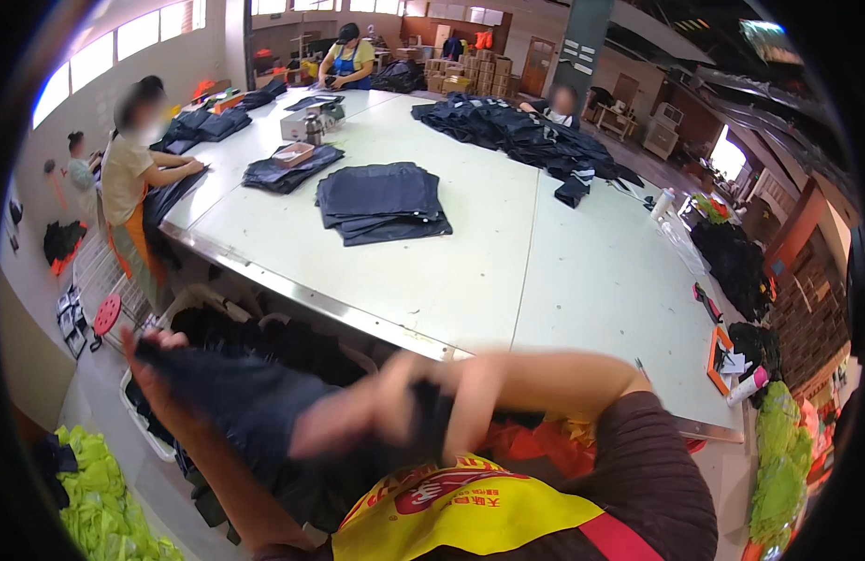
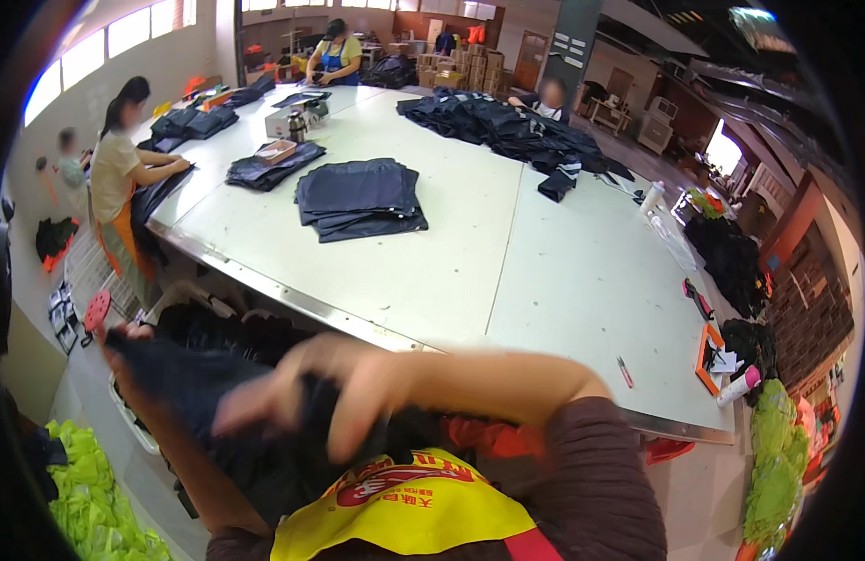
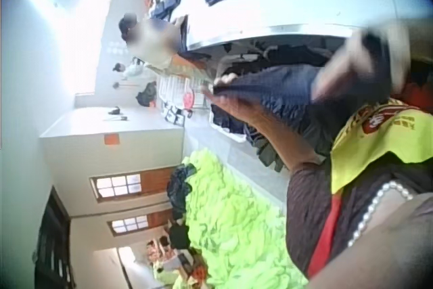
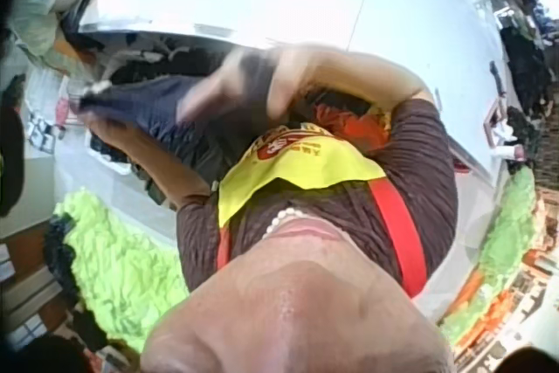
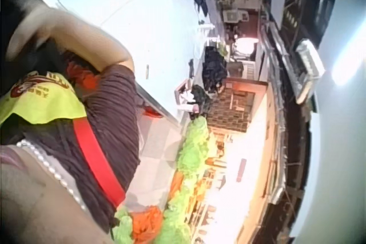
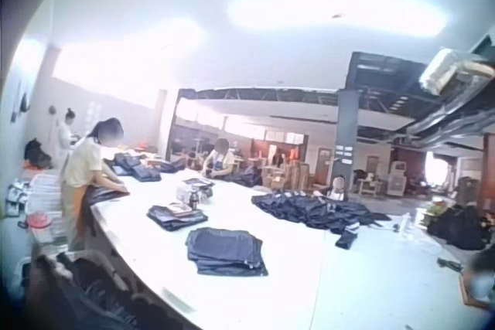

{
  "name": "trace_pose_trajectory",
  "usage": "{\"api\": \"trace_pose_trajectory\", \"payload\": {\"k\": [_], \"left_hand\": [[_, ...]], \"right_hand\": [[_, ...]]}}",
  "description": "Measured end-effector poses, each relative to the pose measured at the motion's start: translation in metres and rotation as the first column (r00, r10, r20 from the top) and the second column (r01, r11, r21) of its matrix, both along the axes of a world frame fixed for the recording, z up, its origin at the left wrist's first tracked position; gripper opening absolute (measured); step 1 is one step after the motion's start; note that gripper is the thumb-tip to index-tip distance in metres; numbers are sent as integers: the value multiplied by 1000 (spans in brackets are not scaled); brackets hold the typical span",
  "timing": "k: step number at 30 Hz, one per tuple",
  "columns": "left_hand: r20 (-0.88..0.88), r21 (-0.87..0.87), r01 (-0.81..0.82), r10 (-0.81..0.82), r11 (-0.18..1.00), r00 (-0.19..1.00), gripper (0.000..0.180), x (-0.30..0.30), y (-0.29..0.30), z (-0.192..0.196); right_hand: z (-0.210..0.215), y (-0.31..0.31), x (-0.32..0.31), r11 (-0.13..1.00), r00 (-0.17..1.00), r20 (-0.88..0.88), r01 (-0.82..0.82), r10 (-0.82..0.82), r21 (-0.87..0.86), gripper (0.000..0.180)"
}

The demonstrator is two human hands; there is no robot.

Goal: The person uses scissors to cut the edges of dark blue fabric pieces one at a time. They repeatedly pick up a piece, trim its edges, and place it into a white basket. The person also folds a larger piece of fabric on the table.

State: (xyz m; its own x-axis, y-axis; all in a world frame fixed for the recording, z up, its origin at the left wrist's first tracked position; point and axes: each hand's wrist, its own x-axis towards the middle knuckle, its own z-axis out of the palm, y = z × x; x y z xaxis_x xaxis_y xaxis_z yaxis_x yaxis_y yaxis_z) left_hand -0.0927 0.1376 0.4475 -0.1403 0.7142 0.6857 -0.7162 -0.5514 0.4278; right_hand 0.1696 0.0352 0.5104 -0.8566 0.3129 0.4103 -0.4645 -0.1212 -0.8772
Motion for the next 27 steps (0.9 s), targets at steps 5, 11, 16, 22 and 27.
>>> {"api": "trace_pose_trajectory", "payload": {"k": [5,11,16,22,27], "left_hand": [[-335,419,750,-681,511,651,38,15,7,-2],[79,-268,814,-830,515,552,33,142,-38,-43],[-106,-465,490,-596,738,796,32,180,-46,-57],[-441,-577,-199,-98,792,892,33,155,-25,-121],[-518,-852,-444,-324,278,791,42,93,-62,-328]], "right_hand": [[0,-15,-53,832,849,230,-519,476,194,26],[7,21,41,281,705,-179,484,-687,829,31],[-8,38,71,77,559,-135,339,-818,938,30],[-37,74,105,-115,308,-312,521,-899,846,29],[-10,102,112,118,184,-106,886,-977,449,21]]}}
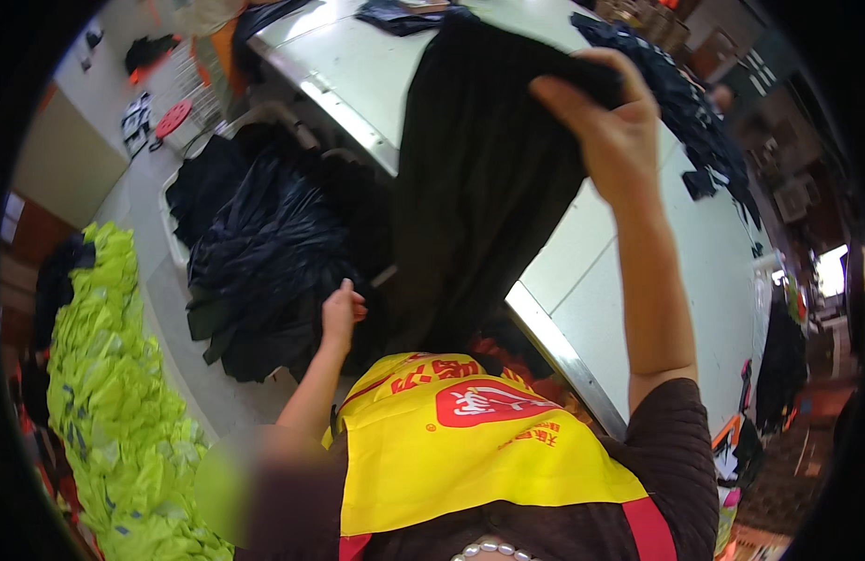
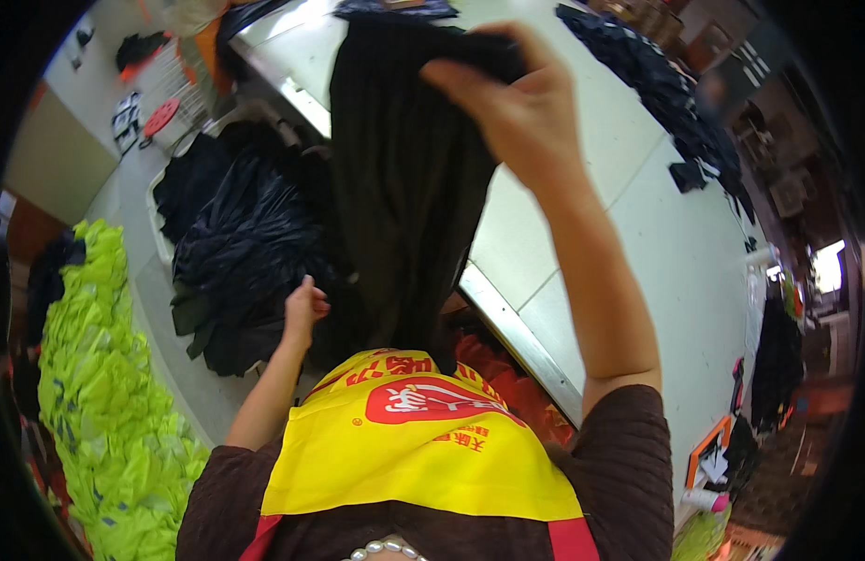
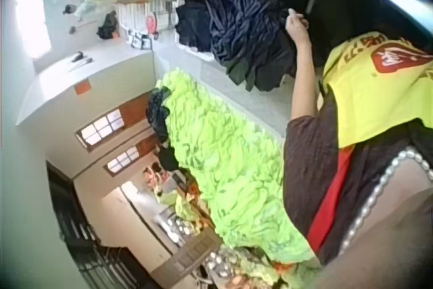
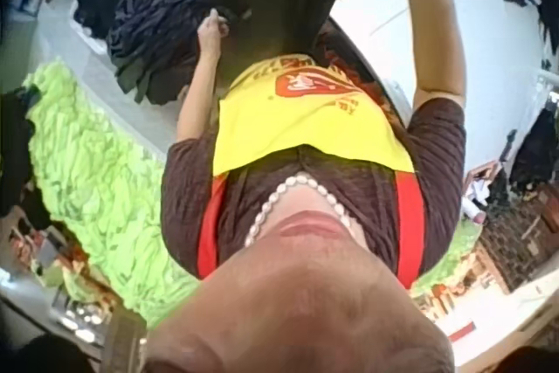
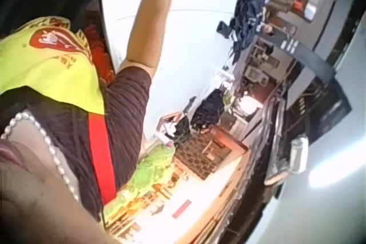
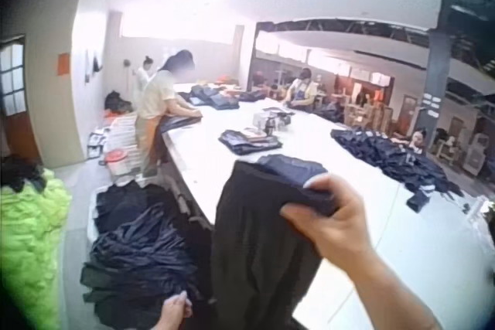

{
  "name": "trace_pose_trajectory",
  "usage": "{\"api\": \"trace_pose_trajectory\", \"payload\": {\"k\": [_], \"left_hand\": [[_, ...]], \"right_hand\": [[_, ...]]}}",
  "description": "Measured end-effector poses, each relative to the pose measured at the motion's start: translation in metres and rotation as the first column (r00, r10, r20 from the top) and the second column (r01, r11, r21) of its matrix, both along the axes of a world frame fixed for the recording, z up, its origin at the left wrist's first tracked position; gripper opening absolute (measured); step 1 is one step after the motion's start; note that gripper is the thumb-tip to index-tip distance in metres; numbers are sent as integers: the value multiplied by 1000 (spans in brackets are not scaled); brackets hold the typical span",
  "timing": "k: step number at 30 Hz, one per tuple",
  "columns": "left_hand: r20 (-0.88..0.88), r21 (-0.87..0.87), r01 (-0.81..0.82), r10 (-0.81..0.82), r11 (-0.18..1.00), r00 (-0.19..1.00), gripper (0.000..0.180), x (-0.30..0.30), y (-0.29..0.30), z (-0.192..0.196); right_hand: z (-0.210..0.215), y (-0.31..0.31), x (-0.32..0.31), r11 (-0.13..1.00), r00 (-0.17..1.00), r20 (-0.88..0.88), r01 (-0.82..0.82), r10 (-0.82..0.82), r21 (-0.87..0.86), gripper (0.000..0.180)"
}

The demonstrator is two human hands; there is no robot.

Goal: The person uses scissors to cut the edges of dark blue fabric pieces one at a time. They repeatedly pick up a piece, trim its edges, and place it into a white basket. The person also folds a larger piece of fabric on the table.

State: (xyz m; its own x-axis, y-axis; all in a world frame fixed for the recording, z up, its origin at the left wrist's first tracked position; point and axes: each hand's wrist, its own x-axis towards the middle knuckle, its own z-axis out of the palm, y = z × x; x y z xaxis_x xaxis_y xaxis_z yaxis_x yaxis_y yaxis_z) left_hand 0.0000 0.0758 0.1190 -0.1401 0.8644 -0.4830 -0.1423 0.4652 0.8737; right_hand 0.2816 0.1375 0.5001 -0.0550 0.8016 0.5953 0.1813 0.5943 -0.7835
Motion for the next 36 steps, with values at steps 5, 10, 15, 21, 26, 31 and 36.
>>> {"api": "trace_pose_trajectory", "payload": {"k": [5,10,15,21,26,31,36], "left_hand": [[96,157,45,-61,987,994,54,64,17,-56],[68,377,-16,-11,926,998,69,122,50,-55],[247,302,7,-85,953,965,74,111,60,-31],[613,-92,428,-287,899,736,72,119,14,77],[781,218,370,-389,903,489,57,119,18,105],[581,664,-11,-507,747,637,39,36,91,199],[-571,-37,535,-457,844,682,63,27,48,141]], "right_hand": [[19,13,7,991,981,-146,-131,126,-22,26],[31,8,23,970,965,-97,-244,242,-6,24],[39,-3,50,980,982,-13,-185,187,65,21],[44,-11,68,989,990,21,-143,142,49,23],[51,3,84,998,992,112,-48,53,-46,38],[100,-30,209,697,508,503,640,-700,324,39],[32,13,140,943,530,802,13,275,-332,34]]}}
